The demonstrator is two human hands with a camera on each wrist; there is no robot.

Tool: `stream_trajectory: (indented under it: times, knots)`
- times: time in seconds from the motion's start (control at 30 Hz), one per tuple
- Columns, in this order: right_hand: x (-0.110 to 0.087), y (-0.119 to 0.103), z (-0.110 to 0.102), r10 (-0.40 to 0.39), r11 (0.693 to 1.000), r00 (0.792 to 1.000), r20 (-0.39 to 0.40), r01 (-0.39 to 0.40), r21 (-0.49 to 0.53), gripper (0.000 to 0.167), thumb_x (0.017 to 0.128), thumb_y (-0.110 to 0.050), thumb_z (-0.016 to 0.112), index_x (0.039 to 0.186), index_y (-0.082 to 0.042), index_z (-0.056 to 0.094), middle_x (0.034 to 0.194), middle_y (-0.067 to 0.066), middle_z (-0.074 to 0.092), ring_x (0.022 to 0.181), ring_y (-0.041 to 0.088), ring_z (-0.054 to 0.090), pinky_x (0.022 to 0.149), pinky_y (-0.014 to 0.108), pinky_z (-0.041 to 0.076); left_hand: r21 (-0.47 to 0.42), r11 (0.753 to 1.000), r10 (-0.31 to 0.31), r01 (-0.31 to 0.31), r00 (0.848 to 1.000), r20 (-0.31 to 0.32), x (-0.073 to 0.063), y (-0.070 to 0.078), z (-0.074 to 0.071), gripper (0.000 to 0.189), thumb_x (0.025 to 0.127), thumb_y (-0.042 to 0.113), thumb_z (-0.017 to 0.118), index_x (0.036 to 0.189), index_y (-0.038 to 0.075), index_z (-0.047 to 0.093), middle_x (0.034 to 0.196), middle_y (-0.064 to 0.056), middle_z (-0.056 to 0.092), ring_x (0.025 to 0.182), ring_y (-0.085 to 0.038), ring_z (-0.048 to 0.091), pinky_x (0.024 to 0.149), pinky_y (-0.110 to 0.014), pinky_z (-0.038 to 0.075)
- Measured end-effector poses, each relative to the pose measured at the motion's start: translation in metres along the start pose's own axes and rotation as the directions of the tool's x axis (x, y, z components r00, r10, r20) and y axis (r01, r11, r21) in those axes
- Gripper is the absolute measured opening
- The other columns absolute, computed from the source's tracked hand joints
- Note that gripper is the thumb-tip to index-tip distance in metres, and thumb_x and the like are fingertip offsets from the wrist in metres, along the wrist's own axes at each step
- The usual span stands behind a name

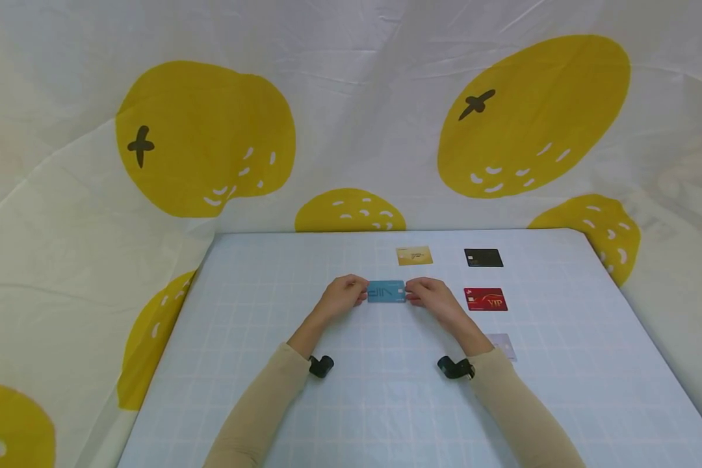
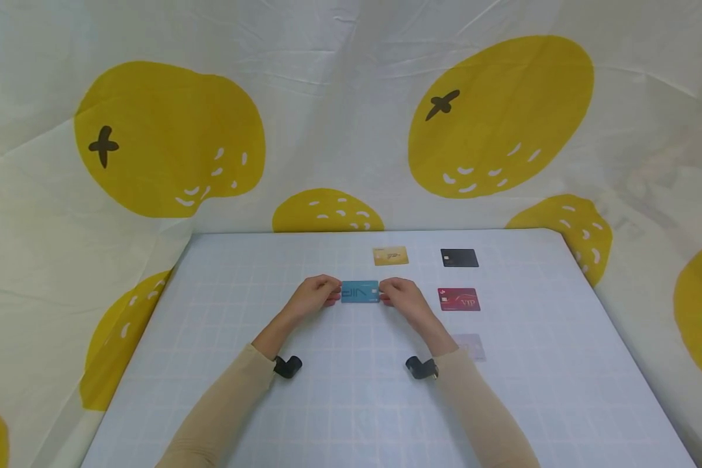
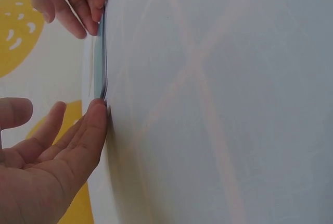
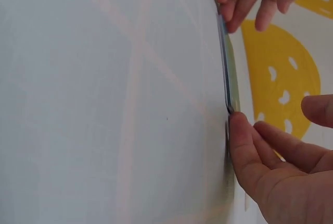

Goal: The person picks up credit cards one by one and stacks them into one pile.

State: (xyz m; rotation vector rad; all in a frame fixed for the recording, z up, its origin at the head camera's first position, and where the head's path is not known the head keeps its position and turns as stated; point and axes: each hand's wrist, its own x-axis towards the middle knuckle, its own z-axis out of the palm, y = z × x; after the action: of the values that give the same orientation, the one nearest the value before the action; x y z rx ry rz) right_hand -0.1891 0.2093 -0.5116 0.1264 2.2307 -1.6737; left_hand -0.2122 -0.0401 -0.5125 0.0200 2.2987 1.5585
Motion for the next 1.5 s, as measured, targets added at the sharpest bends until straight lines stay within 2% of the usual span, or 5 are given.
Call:
stream_trajectory:
  times: [0.37,0.73,0.97,1.2,1.5]
  knots:
    - [0.004,-0.003,-0.009,0.019,0.998,1.000,-0.002,-0.019,-0.060,0.043,0.104,-0.034,0.054,0.138,-0.007,0.054,0.132,0.013,0.059,0.113,0.027,0.062,0.098,0.039,0.051,0.170,0.983,0.076,-0.074,0.997,-0.005,0.010,0.009,0.000,0.030,0.103,0.035,0.055,0.115,0.011,0.069,0.093,-0.002,0.068,0.084,-0.018,0.063,0.083,-0.036,0.053]
    - [0.039,-0.005,-0.037,-0.096,0.958,0.981,-0.170,0.045,-0.283,0.037,0.101,-0.029,0.059,0.130,-0.007,0.056,0.127,0.014,0.058,0.107,0.031,0.059,0.091,0.041,0.054,0.360,0.919,0.179,-0.160,0.984,-0.022,0.059,0.035,0.004,0.026,0.099,0.029,0.063,0.117,0.010,0.065,0.113,-0.004,0.066,0.102,-0.021,0.060,0.092,-0.037,0.052]
    - [0.064,-0.013,-0.059,-0.181,0.903,0.960,-0.212,0.077,-0.423,0.037,0.098,-0.019,0.062,0.130,-0.001,0.055,0.129,0.021,0.053,0.111,0.036,0.054,0.093,0.047,0.050,0.525,0.838,0.155,-0.151,0.987,0.036,0.087,0.048,0.010,0.039,0.097,0.033,0.067,0.129,0.011,0.061,0.123,-0.007,0.061,0.109,-0.022,0.055,0.100,-0.039,0.047]
    - [0.080,-0.019,-0.077,-0.128,0.833,0.986,-0.110,0.047,-0.552,0.060,0.096,-0.022,0.065,0.147,-0.003,0.042,0.134,0.024,0.045,0.117,0.038,0.045,0.101,0.055,0.041,0.658,0.742,0.093,-0.131,0.991,0.092,0.103,0.055,0.020,0.065,0.091,0.045,0.071,0.145,0.017,0.050,0.135,-0.012,0.049,0.118,-0.029,0.045,0.104,-0.048,0.043]
    - [0.092,-0.016,-0.078,-0.042,0.799,0.998,-0.046,0.006,-0.601,0.065,0.093,-0.025,0.068,0.151,-0.009,0.041,0.135,0.023,0.037,0.118,0.038,0.039,0.101,0.059,0.038,0.677,0.729,0.043,-0.103,0.994,0.104,0.100,0.064,0.028,0.064,0.088,0.047,0.073,0.145,0.026,0.051,0.138,-0.015,0.042,0.118,-0.032,0.044,0.101,-0.057,0.041]
